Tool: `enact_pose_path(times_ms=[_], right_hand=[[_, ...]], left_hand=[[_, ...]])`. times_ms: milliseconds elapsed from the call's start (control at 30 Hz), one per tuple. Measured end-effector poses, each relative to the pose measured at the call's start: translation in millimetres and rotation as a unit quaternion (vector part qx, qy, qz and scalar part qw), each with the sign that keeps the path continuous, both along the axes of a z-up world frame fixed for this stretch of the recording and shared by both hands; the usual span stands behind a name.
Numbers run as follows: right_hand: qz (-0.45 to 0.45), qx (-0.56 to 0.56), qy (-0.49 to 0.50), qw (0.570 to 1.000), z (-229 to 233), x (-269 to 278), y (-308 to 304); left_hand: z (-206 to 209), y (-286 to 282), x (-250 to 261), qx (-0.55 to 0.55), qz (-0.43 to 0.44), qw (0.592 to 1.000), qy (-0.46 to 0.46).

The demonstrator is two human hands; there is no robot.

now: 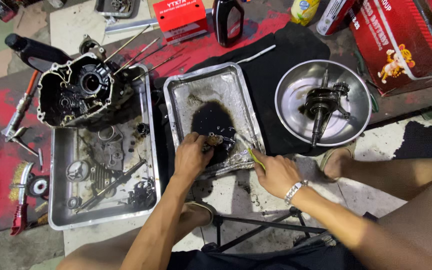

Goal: The person scrubs small engine components with a toothbrush in a tray of dark liquid, then places the cleaned parts into a second tray. The person repeats this process for several small metal parts.

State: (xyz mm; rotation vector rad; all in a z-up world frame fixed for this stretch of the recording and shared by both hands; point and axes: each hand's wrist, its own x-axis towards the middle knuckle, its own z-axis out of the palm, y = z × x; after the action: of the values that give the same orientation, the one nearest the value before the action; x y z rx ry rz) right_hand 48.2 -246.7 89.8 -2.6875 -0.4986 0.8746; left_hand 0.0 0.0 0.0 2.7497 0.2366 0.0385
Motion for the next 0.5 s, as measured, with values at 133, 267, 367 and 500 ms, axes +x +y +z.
enact_pose_path(times_ms=[133,267,367,500], right_hand=[[0.124,-0.001,-0.019,0.992,-9,16,-18],[0.151,0.035,-0.046,0.987,-23,22,-11],[0.138,-0.01,0.053,0.989,-24,27,-2],[0.153,-0.014,0.049,0.987,-22,29,-4]], left_hand=[[36,0,3,0.028,-0.046,0.989,-0.134],[59,-3,6,0.085,-0.079,0.973,-0.199],[70,-4,10,0.111,-0.086,0.969,-0.202],[79,-6,13,0.145,-0.093,0.963,-0.206]])
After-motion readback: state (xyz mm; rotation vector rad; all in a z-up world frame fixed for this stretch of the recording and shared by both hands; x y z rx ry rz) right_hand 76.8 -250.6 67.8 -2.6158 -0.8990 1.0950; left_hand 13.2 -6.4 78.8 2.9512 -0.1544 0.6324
